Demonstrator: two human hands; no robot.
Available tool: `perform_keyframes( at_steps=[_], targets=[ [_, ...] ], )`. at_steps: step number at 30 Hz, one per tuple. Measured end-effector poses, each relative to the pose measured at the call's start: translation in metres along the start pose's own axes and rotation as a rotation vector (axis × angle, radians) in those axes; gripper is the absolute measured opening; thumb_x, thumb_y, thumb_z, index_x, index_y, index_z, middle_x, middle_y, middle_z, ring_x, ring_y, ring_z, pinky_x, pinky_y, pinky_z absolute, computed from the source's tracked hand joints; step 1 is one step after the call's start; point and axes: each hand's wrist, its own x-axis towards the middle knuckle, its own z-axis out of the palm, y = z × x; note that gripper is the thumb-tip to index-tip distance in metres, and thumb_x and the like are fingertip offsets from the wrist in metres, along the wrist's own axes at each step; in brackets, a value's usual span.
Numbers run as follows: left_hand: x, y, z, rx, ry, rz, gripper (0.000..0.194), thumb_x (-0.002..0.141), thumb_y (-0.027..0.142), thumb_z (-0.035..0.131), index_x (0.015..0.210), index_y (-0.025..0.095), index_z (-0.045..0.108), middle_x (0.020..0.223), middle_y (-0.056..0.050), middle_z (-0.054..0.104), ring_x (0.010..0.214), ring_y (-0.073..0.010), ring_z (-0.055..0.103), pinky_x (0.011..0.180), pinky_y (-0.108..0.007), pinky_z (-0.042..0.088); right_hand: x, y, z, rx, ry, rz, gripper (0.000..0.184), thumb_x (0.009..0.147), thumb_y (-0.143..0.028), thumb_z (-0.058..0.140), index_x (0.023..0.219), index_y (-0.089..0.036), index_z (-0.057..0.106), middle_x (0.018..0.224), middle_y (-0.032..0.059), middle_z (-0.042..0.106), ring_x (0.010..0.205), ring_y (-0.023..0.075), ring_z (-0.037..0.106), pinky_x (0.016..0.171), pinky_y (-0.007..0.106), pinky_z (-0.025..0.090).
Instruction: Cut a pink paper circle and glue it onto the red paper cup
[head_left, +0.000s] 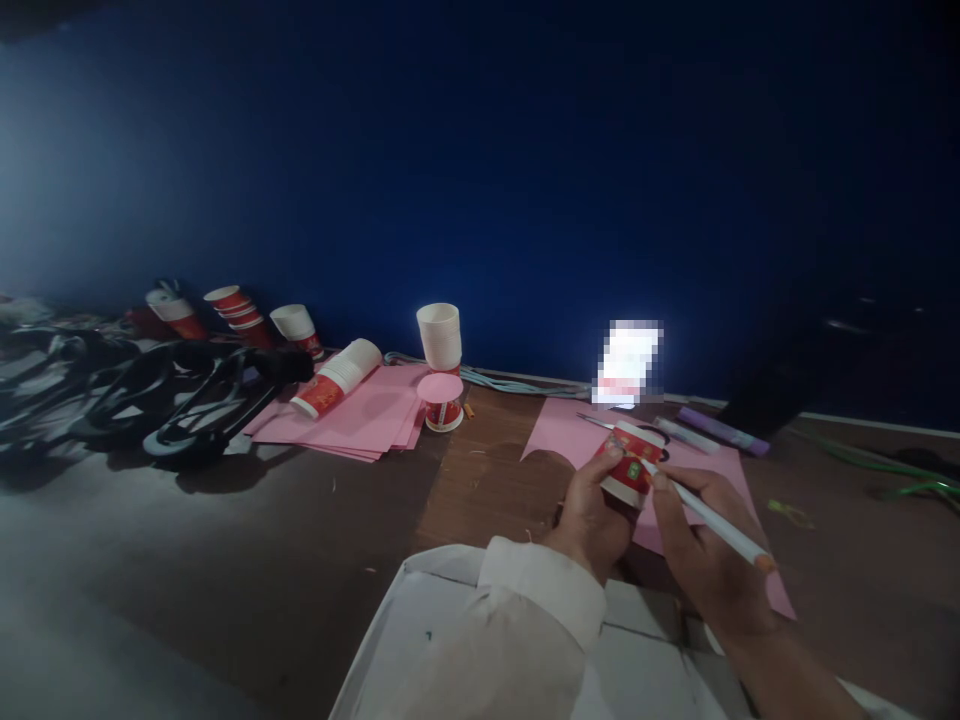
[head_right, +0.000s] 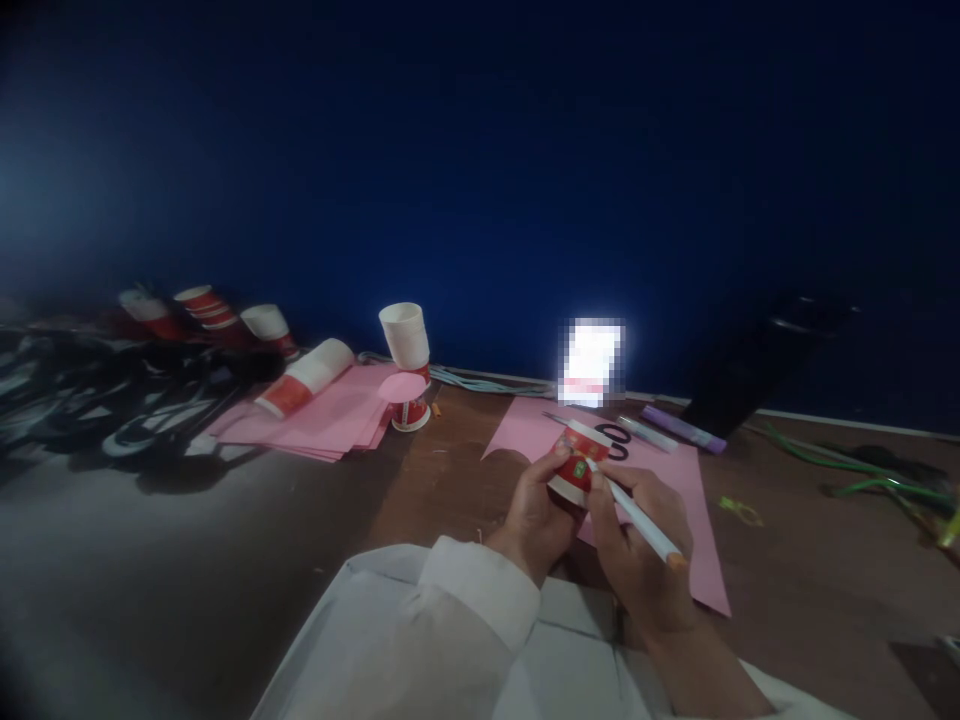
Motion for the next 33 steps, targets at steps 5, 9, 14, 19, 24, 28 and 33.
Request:
perform_keyframes(
  at_steps=[5,9,14,19,24,28,33],
  targets=[
    [0.0018,-0.0008,-0.0029,-0.011,0.022,-0.003,0.008,0.075,0.012,0.070,0.083,0.010,0.070,0.077,-0.006,0.070,0.068,-0.0126,0.066,0.070,-0.021,0.052,-0.0008,0.0028,0.0015,0.000,-0.005,-0.003,0.023,0.096,-0.038,0.056,0.097,-0.018,0.067,0.089,0.0095,0.073,0.083,0.0254,0.069,0.077,0.040,0.051],
    [0.0036,-0.0009,-0.0042,-0.025,0.026,0.012,0.010,0.075,0.012,0.071,0.085,0.011,0.070,0.079,-0.006,0.070,0.069,-0.0128,0.065,0.072,-0.022,0.052,-0.0019,0.0037,0.0016,-0.002,-0.009,0.026,0.023,0.096,-0.039,0.056,0.099,-0.019,0.068,0.092,0.0096,0.073,0.086,0.0257,0.069,0.079,0.040,0.052],
    [0.0036,-0.0001,-0.0035,-0.029,0.020,0.019,0.012,0.075,0.013,0.070,0.086,0.009,0.072,0.081,-0.007,0.071,0.070,-0.0131,0.065,0.075,-0.023,0.051,-0.0006,0.0020,-0.0009,0.003,-0.007,0.024,0.023,0.096,-0.040,0.056,0.097,-0.020,0.067,0.091,0.0090,0.073,0.084,0.0251,0.069,0.079,0.039,0.051],
    [0.0037,-0.0009,-0.0047,-0.018,0.026,0.020,0.012,0.074,0.013,0.071,0.085,0.010,0.072,0.082,-0.007,0.071,0.070,-0.0131,0.065,0.075,-0.023,0.050,0.0003,0.0010,-0.0013,-0.010,-0.018,0.034,0.024,0.096,-0.041,0.055,0.096,-0.020,0.067,0.090,0.0090,0.073,0.083,0.0249,0.069,0.077,0.039,0.051],
    [0.0053,-0.0020,-0.0068,-0.024,-0.011,0.026,0.012,0.076,0.013,0.070,0.087,0.011,0.072,0.081,-0.006,0.071,0.071,-0.0128,0.066,0.075,-0.022,0.051,0.0000,0.0019,-0.0005,0.000,-0.019,0.032,0.024,0.096,-0.040,0.055,0.097,-0.019,0.068,0.090,0.0088,0.073,0.083,0.0246,0.068,0.077,0.039,0.051],
    [0.0047,-0.0021,-0.0054,-0.009,0.026,0.046,0.012,0.075,0.013,0.071,0.087,0.011,0.072,0.081,-0.006,0.072,0.070,-0.0124,0.066,0.073,-0.022,0.051,0.0012,0.0012,-0.0022,0.011,-0.012,0.032,0.023,0.095,-0.038,0.056,0.097,-0.019,0.068,0.090,0.0092,0.073,0.085,0.0247,0.069,0.078,0.038,0.052],
    [0.0041,-0.0024,-0.0033,0.004,0.028,0.056,0.016,0.074,0.012,0.072,0.090,0.012,0.073,0.086,-0.006,0.074,0.075,-0.0138,0.068,0.082,-0.024,0.053,0.0038,0.0000,-0.0051,0.042,0.037,0.038,0.021,0.095,-0.036,0.057,0.097,-0.018,0.068,0.092,0.0106,0.072,0.086,0.0251,0.068,0.078,0.039,0.053]
  ],
)
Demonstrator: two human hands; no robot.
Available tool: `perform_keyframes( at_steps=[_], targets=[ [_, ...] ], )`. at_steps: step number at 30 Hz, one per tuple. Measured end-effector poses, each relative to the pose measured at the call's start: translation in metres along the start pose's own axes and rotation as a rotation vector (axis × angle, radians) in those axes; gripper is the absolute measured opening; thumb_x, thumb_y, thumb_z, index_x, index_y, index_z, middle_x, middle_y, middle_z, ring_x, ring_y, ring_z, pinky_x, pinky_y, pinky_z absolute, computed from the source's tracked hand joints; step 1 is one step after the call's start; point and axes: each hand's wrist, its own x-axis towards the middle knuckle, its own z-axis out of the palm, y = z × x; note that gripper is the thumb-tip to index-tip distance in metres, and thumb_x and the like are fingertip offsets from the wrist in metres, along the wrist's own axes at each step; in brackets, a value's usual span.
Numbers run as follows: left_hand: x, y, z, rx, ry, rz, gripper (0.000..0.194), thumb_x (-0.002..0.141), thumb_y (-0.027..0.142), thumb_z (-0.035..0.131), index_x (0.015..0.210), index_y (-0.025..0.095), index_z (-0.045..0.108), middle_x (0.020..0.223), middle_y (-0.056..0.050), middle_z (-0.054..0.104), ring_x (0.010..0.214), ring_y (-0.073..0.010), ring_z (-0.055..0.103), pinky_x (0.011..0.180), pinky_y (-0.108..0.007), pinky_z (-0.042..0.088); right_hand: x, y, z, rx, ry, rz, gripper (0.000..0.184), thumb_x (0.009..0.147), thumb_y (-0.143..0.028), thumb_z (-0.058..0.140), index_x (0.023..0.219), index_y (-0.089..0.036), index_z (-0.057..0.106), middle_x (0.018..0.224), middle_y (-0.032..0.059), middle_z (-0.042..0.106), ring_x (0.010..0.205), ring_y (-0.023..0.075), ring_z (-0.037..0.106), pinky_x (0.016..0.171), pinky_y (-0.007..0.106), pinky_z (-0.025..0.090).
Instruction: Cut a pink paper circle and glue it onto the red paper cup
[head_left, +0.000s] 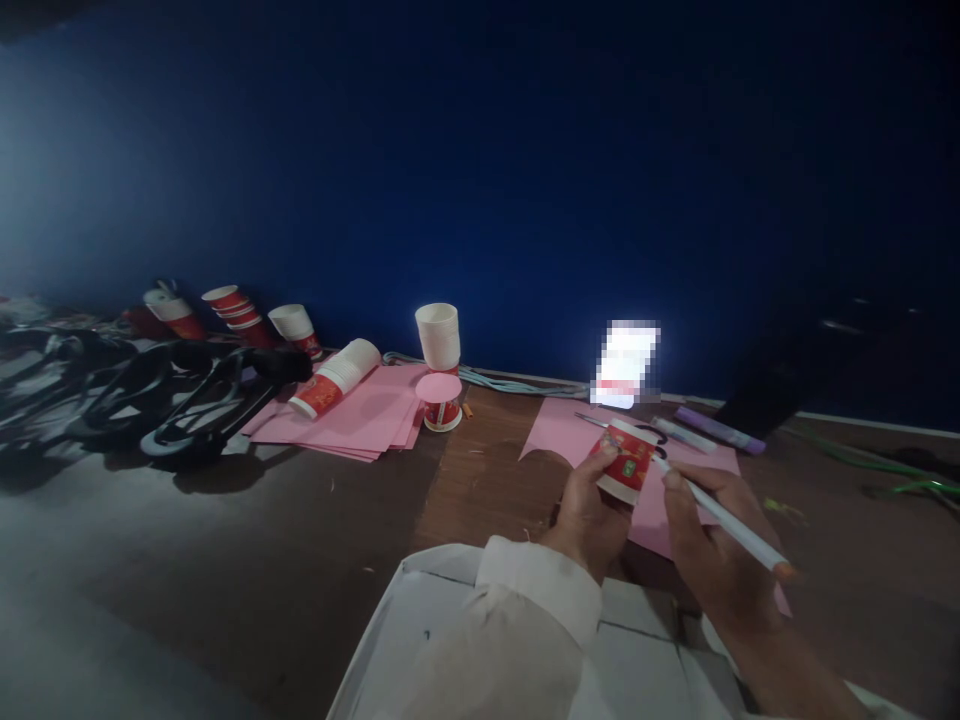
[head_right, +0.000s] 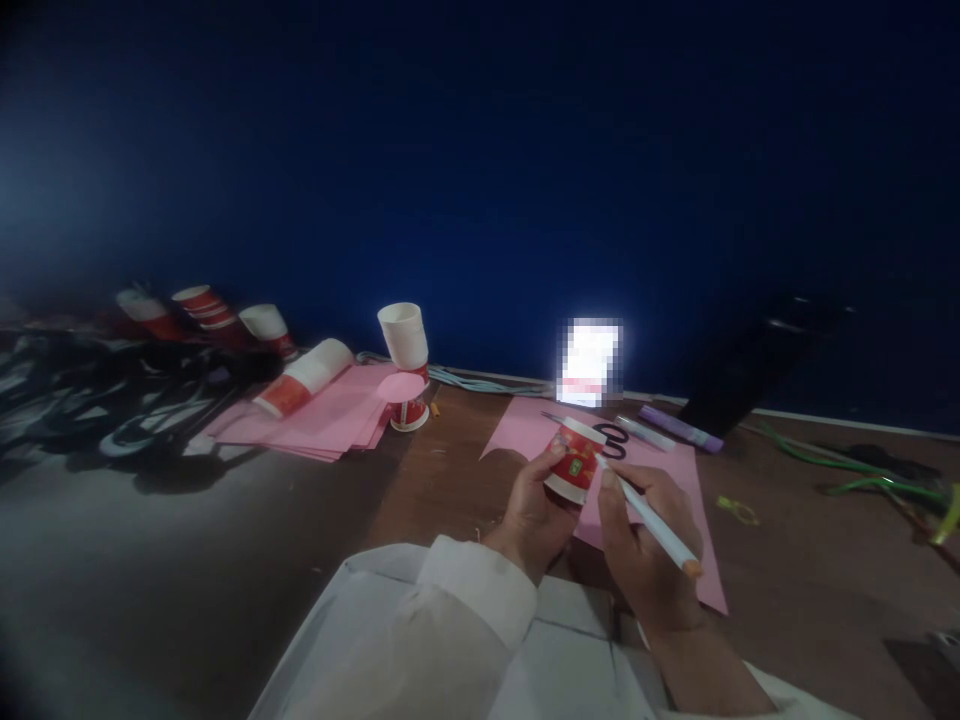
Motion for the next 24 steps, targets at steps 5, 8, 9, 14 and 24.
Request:
perform_keyframes(
  at_steps=[5,8,9,14,24],
  targets=[
    [0.0001,-0.0023,-0.0018,0.017,-0.011,-0.023,0.018,0.075,0.012,0.071,0.092,0.010,0.074,0.087,-0.008,0.074,0.076,-0.0142,0.069,0.082,-0.023,0.053,0.0007,0.0007,-0.0003,-0.008,0.007,0.032,0.023,0.095,-0.037,0.058,0.100,-0.017,0.068,0.095,0.0117,0.073,0.088,0.0263,0.069,0.079,0.041,0.053],
    [0.0007,-0.0038,-0.0033,0.031,-0.030,-0.017,0.020,0.074,0.013,0.072,0.094,0.011,0.074,0.090,-0.008,0.074,0.079,-0.0151,0.069,0.084,-0.024,0.053,0.0009,0.0006,-0.0003,-0.010,0.011,0.040,0.023,0.095,-0.037,0.058,0.099,-0.017,0.069,0.095,0.0120,0.073,0.089,0.0265,0.069,0.080,0.041,0.053],
    [0.0011,-0.0042,-0.0037,0.037,-0.031,-0.016,0.021,0.073,0.013,0.073,0.094,0.011,0.074,0.090,-0.008,0.074,0.079,-0.0153,0.069,0.084,-0.025,0.053,0.0011,0.0005,-0.0003,-0.012,0.012,0.039,0.024,0.095,-0.038,0.058,0.099,-0.017,0.069,0.095,0.0120,0.073,0.088,0.0266,0.069,0.079,0.041,0.053],
    [0.0035,-0.0058,-0.0053,0.050,-0.036,-0.012,0.021,0.072,0.014,0.075,0.093,0.012,0.074,0.090,-0.008,0.074,0.080,-0.0156,0.069,0.086,-0.025,0.053,0.0019,0.0003,0.0010,-0.038,0.016,0.046,0.026,0.095,-0.039,0.057,0.098,-0.016,0.069,0.094,0.0121,0.074,0.087,0.0268,0.070,0.079,0.041,0.054],
    [0.0010,-0.0043,-0.0026,0.048,-0.039,-0.019,0.016,0.072,0.013,0.072,0.088,0.011,0.074,0.086,-0.007,0.073,0.076,-0.0136,0.068,0.084,-0.023,0.052,-0.0004,0.0049,0.0033,-0.044,0.019,0.039,0.024,0.095,-0.038,0.058,0.098,-0.017,0.070,0.094,0.0108,0.074,0.088,0.0260,0.070,0.079,0.040,0.054]
  ],
)
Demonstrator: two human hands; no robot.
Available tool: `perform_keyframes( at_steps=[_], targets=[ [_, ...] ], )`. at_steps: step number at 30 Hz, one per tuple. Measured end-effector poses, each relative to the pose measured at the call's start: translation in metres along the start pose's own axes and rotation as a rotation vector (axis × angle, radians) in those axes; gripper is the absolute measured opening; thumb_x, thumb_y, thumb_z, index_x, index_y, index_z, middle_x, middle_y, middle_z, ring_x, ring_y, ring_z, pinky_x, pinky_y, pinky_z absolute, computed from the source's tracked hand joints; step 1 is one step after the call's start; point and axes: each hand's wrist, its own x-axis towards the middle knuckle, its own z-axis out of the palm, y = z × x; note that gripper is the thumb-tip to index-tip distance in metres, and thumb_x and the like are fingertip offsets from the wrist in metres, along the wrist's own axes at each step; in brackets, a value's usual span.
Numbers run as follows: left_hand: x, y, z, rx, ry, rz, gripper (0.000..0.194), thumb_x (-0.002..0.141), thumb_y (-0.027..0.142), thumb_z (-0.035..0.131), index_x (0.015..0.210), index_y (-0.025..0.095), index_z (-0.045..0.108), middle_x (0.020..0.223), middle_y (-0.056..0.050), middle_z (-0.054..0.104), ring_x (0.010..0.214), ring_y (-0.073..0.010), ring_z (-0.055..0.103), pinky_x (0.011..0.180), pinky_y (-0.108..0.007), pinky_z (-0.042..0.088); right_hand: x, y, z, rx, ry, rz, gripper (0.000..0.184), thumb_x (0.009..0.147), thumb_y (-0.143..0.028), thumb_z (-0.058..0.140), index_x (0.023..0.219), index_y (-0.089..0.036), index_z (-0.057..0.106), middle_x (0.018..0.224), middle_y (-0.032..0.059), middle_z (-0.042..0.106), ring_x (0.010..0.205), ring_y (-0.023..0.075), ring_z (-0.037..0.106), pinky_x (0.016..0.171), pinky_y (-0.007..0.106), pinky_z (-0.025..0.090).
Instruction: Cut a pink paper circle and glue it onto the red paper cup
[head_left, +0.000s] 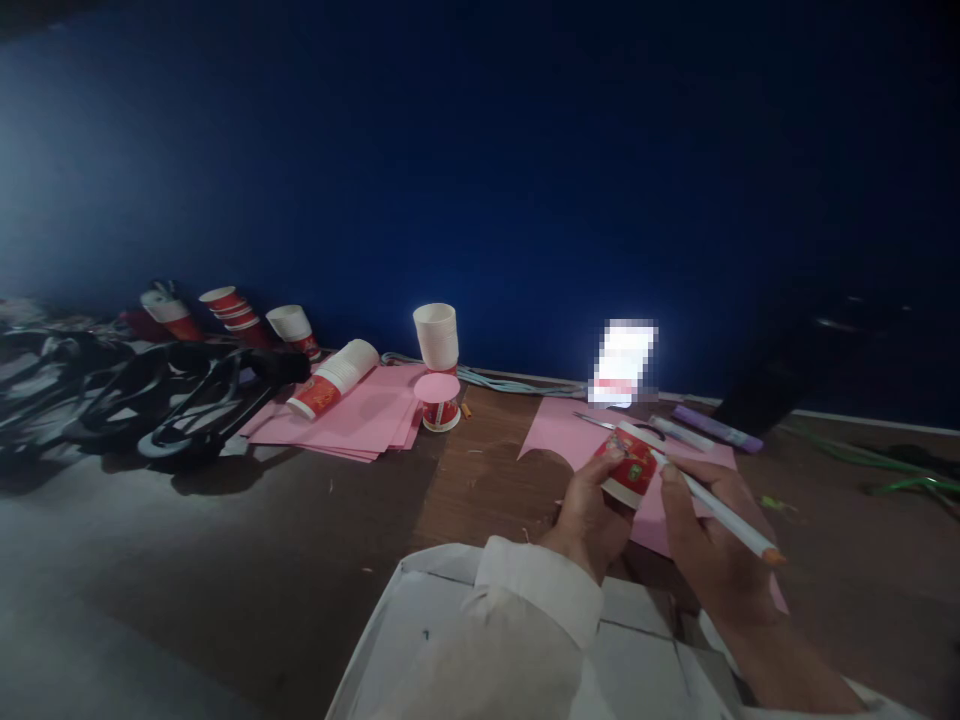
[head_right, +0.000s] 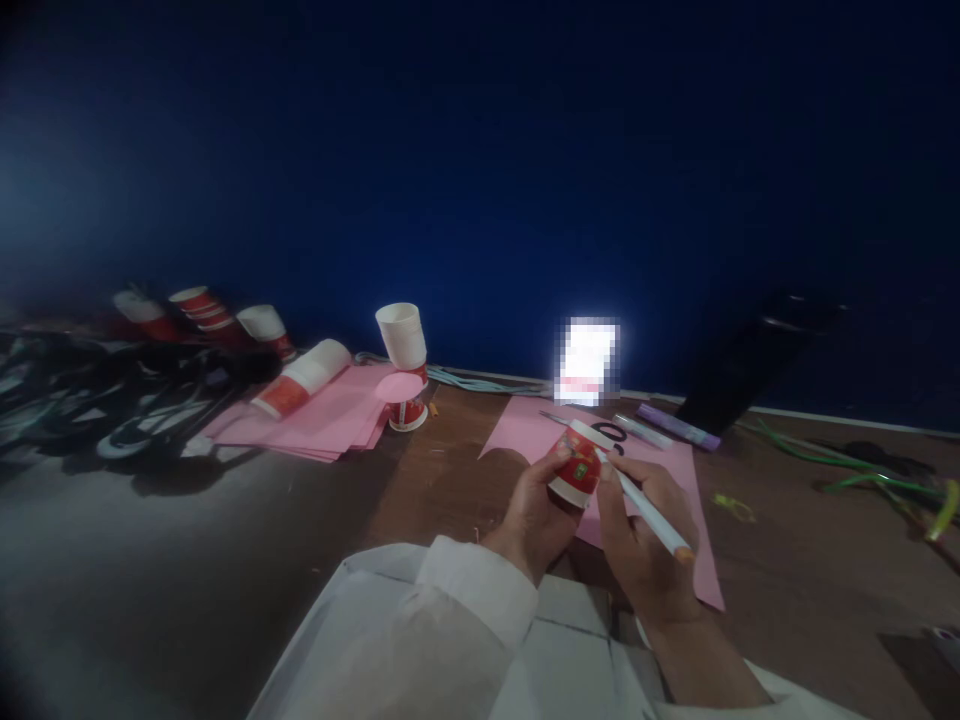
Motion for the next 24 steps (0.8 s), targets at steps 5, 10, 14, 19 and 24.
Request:
perform_keyframes(
  at_steps=[5,10,14,19,24],
  targets=[
    [0.0005,0.0004,-0.0004,0.012,0.004,0.006,0.019,0.069,0.014,0.074,0.089,0.012,0.073,0.088,-0.007,0.073,0.078,-0.0149,0.068,0.085,-0.025,0.052,-0.0002,-0.0008,0.0003,0.019,-0.006,-0.014,0.024,0.095,-0.038,0.058,0.096,-0.017,0.069,0.092,0.0106,0.074,0.086,0.0256,0.070,0.078,0.040,0.054],
    [-0.0001,0.0014,0.0004,-0.006,0.016,-0.013,0.017,0.071,0.012,0.072,0.088,0.010,0.073,0.085,-0.008,0.072,0.074,-0.0133,0.067,0.080,-0.022,0.052,-0.0009,-0.0015,-0.0002,0.007,-0.022,-0.026,0.023,0.095,-0.038,0.058,0.096,-0.018,0.069,0.090,0.0097,0.073,0.084,0.0249,0.070,0.077,0.039,0.053],
    [-0.0004,0.0018,0.0005,-0.014,0.011,-0.018,0.012,0.074,0.012,0.071,0.085,0.010,0.073,0.082,-0.007,0.071,0.071,-0.0124,0.066,0.076,-0.021,0.052,-0.0016,-0.0039,-0.0010,0.011,-0.036,-0.026,0.022,0.095,-0.037,0.057,0.096,-0.018,0.069,0.090,0.0092,0.073,0.085,0.0249,0.069,0.078,0.039,0.052],
    [-0.0013,0.0029,0.0012,-0.026,-0.012,-0.014,0.011,0.074,0.010,0.069,0.085,0.010,0.072,0.079,-0.006,0.070,0.070,-0.0117,0.065,0.076,-0.020,0.051,-0.0022,-0.0059,0.0000,0.016,-0.037,-0.027,0.021,0.096,-0.036,0.056,0.096,-0.018,0.068,0.089,0.0086,0.072,0.083,0.0237,0.068,0.078,0.038,0.051],
    [-0.0016,0.0036,0.0022,-0.016,0.000,-0.018,0.014,0.071,0.013,0.072,0.084,0.010,0.071,0.080,-0.006,0.070,0.070,-0.0121,0.065,0.076,-0.021,0.051,-0.0041,-0.0032,0.0014,0.007,-0.053,-0.033,0.023,0.096,-0.038,0.056,0.095,-0.019,0.067,0.088,0.0085,0.072,0.083,0.0247,0.068,0.077,0.038,0.051]
  ],
)
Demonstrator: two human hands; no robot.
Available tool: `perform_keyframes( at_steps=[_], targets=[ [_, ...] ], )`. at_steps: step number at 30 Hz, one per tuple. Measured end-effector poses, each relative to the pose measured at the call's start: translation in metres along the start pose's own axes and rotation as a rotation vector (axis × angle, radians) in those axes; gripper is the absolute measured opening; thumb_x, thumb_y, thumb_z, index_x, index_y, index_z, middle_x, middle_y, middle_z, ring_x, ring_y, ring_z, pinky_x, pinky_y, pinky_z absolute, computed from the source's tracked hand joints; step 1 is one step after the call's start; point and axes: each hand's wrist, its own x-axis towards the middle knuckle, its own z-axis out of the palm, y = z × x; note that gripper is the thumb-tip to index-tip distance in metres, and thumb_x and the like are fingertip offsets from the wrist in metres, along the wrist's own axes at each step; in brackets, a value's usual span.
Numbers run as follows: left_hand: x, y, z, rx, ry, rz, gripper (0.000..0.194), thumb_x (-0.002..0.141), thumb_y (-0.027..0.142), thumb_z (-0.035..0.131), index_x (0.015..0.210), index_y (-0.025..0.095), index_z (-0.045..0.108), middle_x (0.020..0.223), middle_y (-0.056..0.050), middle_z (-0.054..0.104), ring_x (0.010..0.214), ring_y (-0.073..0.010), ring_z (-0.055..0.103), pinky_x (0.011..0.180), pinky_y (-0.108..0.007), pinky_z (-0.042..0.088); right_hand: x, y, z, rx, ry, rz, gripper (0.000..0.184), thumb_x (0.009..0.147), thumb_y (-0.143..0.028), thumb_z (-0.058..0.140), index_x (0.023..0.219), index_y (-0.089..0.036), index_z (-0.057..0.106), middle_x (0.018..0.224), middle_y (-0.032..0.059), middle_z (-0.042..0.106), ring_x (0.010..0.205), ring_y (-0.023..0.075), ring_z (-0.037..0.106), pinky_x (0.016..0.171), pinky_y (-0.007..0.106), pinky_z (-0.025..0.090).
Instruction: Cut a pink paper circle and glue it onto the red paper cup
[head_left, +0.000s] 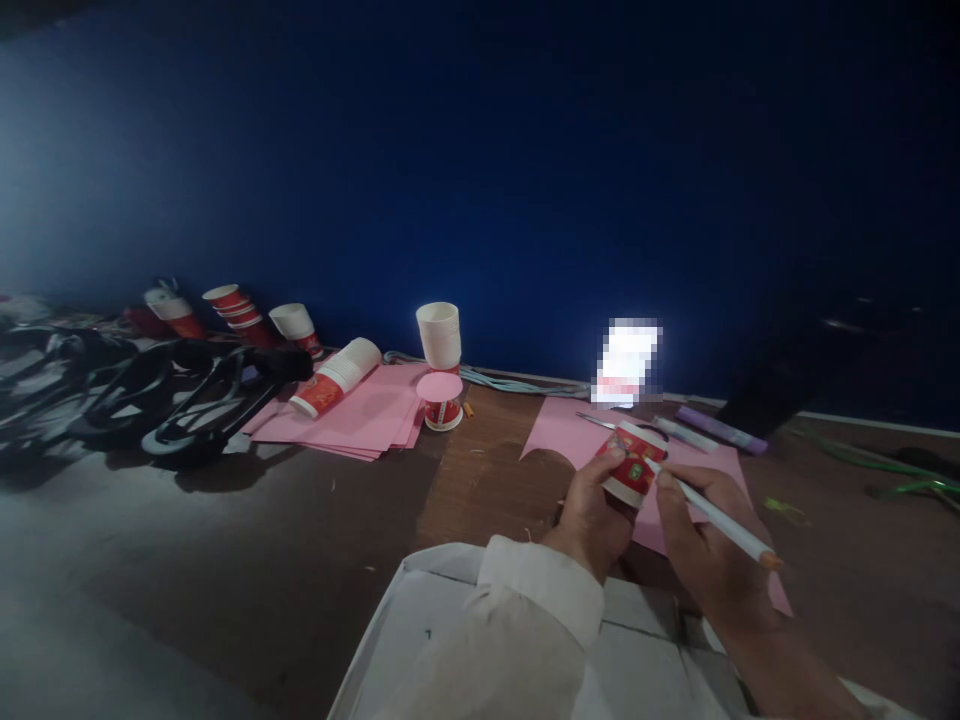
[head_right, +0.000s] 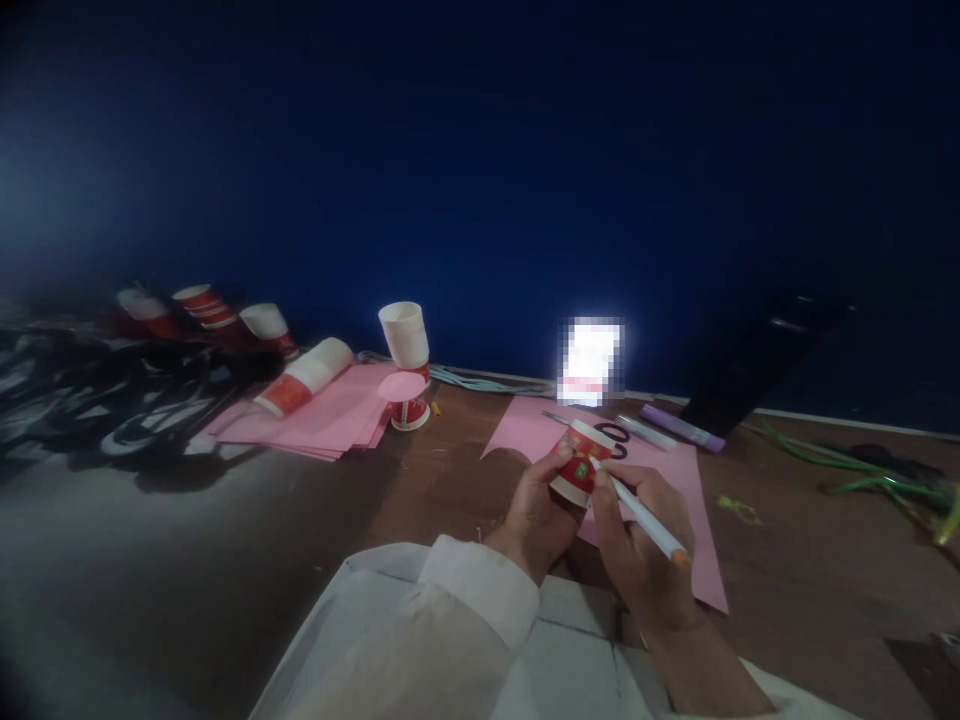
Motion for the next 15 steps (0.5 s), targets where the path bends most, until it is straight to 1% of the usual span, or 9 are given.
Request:
perform_keyframes(
  at_steps=[4,9,15],
  targets=[
    [0.0010,-0.0007,-0.0015,0.013,0.008,0.008,0.014,0.070,0.014,0.073,0.084,0.012,0.071,0.081,-0.005,0.070,0.071,-0.0126,0.065,0.076,-0.022,0.051,-0.0001,0.0004,-0.0002,-0.007,-0.001,-0.011,0.022,0.096,-0.038,0.056,0.093,-0.018,0.067,0.086,0.0083,0.072,0.080,0.0243,0.067,0.076,0.038,0.050],
    [0.0020,-0.0006,-0.0028,0.006,-0.011,0.009,0.015,0.071,0.014,0.073,0.085,0.010,0.071,0.080,-0.006,0.070,0.070,-0.0121,0.064,0.075,-0.021,0.050,0.0011,-0.0003,0.0001,-0.002,0.008,-0.038,0.021,0.095,-0.036,0.056,0.092,-0.018,0.067,0.085,0.0080,0.072,0.079,0.0241,0.068,0.075,0.039,0.051],
    [0.0014,-0.0005,-0.0015,0.010,-0.008,0.016,0.012,0.072,0.013,0.072,0.084,0.011,0.071,0.078,-0.005,0.070,0.070,-0.0123,0.064,0.074,-0.022,0.050,0.0005,-0.0017,-0.0010,-0.007,0.002,0.002,0.023,0.094,-0.038,0.056,0.093,-0.018,0.067,0.085,0.0088,0.072,0.080,0.0250,0.068,0.075,0.040,0.052]
  ],
)
